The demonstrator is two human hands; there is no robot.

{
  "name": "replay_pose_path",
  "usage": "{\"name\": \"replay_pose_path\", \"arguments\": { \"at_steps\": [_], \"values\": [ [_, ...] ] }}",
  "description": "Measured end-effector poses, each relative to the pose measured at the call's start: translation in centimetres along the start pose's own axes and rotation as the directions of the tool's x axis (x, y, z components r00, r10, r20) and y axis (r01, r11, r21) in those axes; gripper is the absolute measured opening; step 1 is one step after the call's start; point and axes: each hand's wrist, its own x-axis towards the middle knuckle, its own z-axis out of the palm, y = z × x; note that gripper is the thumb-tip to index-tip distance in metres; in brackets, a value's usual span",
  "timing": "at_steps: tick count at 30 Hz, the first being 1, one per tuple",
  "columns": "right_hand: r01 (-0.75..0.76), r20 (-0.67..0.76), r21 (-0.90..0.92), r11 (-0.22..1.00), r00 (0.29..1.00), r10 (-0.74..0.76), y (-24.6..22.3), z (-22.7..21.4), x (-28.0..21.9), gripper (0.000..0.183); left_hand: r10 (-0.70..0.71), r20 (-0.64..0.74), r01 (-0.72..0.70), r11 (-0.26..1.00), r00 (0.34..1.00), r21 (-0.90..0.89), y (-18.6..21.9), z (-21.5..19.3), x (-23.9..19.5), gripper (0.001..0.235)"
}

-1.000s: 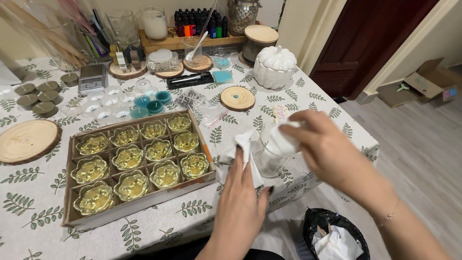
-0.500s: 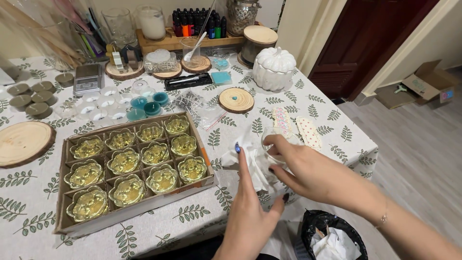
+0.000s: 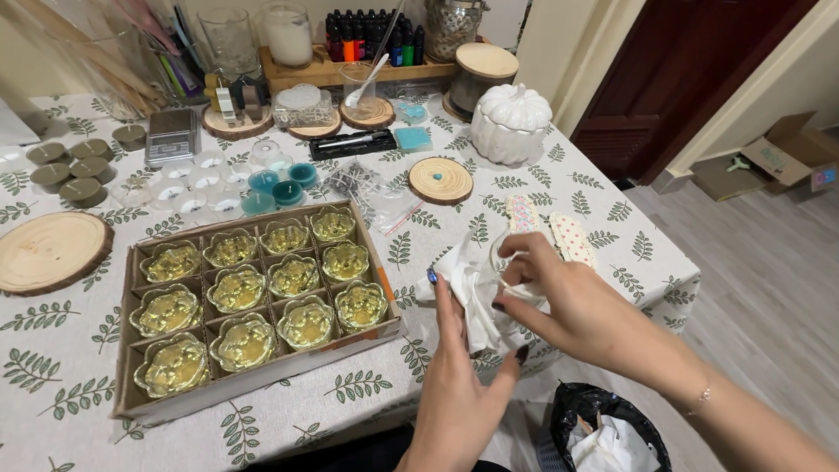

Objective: The person pours melted yellow wax from a metal pot into a tray of flower-shaped molds. They then use a paper towel to wipe the inside of a glass measuring cup, cleaning off residual wax.

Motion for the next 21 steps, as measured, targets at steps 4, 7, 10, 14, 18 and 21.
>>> {"name": "replay_pose_path", "arguments": {
  "at_steps": [4,7,10,14,18,21],
  "values": [
    [0.05,0.036,-0.004,0.999,0.998,-0.05,0.5,-0.7,-0.7,0.051,0.041,-0.028,-0.042,0.999,0.999,-0.03,-0.2,-0.1,-0.1,0.109],
    [0.216,-0.017,-0.155,0.964,0.975,-0.221,1.1,-1.0,-1.4,0.049,-0.082,0.017,0.082,0.996,0.996,-0.016,-0.3,0.0,0.0,0.108],
    [0.215,0.015,-0.273,0.938,0.976,-0.219,1.8,-0.4,-2.1,0.041,-0.05,0.005,0.051,0.999,0.999,-0.015,-0.6,0.2,-0.1,0.107],
    [0.092,0.081,-0.153,0.984,0.994,-0.08,2.5,0.5,-2.0,0.038,0.017,-0.017,-0.017,1.0,1.0,0.007,-1.3,0.4,-0.1,0.1],
    [0.037,-0.013,-0.055,0.998,0.999,-0.038,2.8,0.2,-1.6,0.041,-0.053,-0.049,0.053,0.999,0.997,-0.006,-2.1,0.4,0.3,0.082],
    [-0.005,-0.107,-0.01,1.0,0.994,0.004,2.8,-0.8,-1.8,0.041,-0.248,-0.057,0.225,0.938,0.967,-0.263,-2.3,0.6,0.4,0.068]
  ]
}}
